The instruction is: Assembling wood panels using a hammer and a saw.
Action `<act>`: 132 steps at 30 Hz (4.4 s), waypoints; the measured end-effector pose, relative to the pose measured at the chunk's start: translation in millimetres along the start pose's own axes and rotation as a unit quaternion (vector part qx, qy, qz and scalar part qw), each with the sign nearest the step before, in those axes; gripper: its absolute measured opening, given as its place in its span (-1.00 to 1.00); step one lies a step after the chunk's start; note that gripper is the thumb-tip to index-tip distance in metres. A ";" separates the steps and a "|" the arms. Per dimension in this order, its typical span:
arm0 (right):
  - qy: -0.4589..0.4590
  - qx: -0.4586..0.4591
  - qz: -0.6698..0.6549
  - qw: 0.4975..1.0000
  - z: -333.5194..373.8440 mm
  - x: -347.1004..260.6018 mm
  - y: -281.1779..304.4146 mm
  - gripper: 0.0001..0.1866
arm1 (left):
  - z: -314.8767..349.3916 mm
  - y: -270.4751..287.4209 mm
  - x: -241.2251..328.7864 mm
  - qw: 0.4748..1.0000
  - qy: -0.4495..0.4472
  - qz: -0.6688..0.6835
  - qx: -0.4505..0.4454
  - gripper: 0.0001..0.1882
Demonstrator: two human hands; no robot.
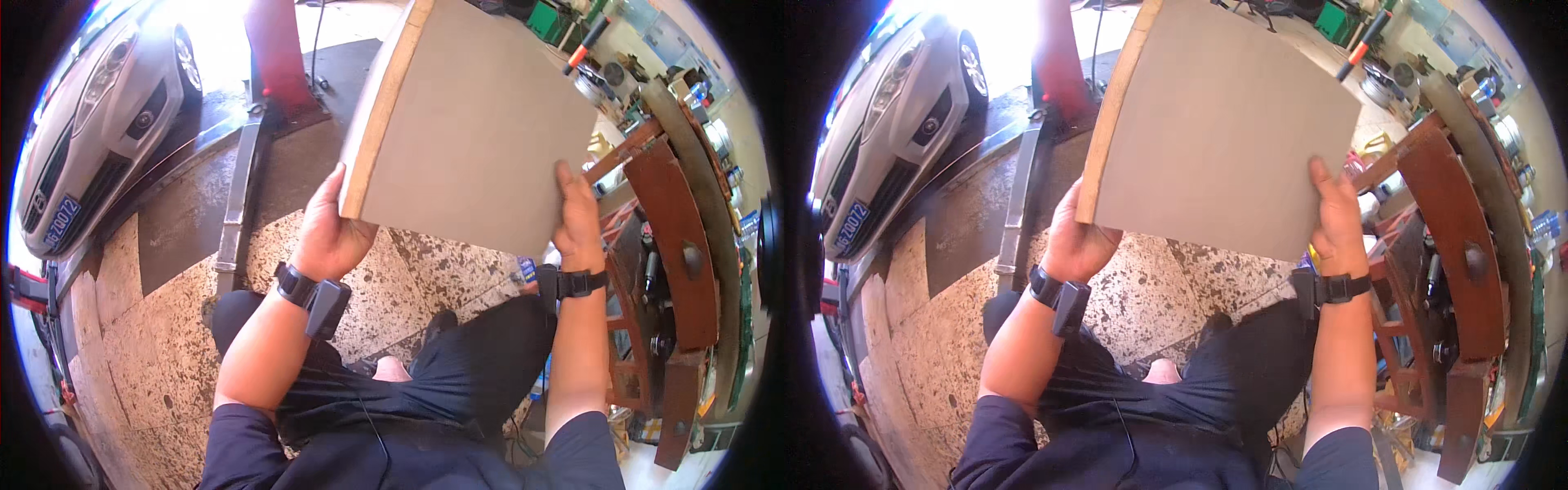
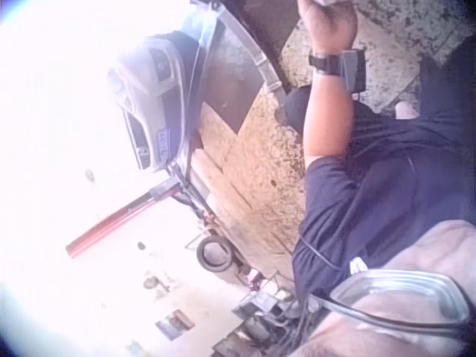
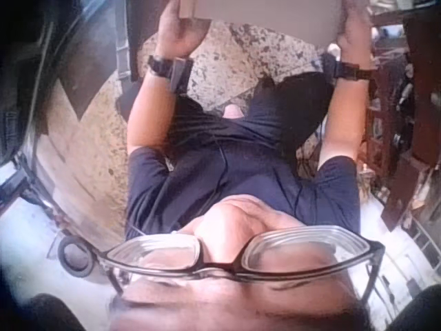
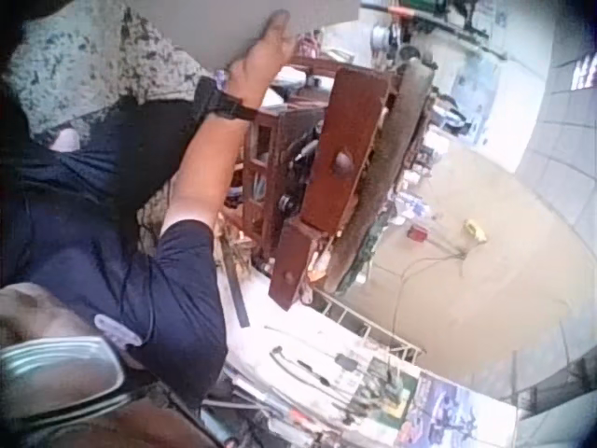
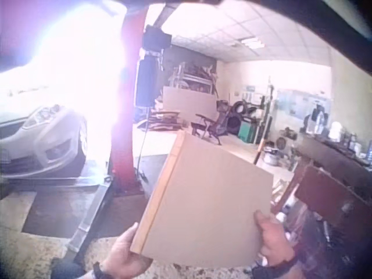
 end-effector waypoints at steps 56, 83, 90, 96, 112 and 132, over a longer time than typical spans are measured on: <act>-0.325 -0.146 -0.091 0.930 -15.8 113.2 -49.2 -0.06 | 61.6 72.2 87.1 0.896 0.007 -0.350 0.273 -0.27; -0.296 -0.027 -0.182 0.937 -2.4 125.2 -31.5 -0.27 | 70.7 24.1 55.7 0.745 0.063 -0.663 0.037 0.28; -0.296 -0.004 -0.184 0.937 -17.8 132.7 -22.6 -0.43 | 66.7 23.0 62.5 0.773 0.071 -0.629 0.037 0.35; -0.288 -0.043 -0.235 0.927 -29.4 119.7 -9.5 -0.51 | 66.6 19.6 68.8 0.655 0.163 -0.736 0.044 0.47; -0.207 -0.016 -0.249 0.946 -11.0 119.8 28.1 -0.45 | 50.7 21.9 52.7 0.630 0.002 -0.775 -0.047 0.34; -0.271 -0.066 -0.370 0.886 -1.5 139.5 24.8 -0.48 | 51.3 17.7 40.4 0.615 -0.105 -0.776 -0.091 0.04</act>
Point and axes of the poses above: each hand's wrist, its own z-axis away from the middle knuckle, its own y-axis out of the back of the hand, x = y × z, the point moved 1 cm from there along -z, towards the middle knuckle, and after that the axes turned 12 degrees about -x, right-handed, at the moved point
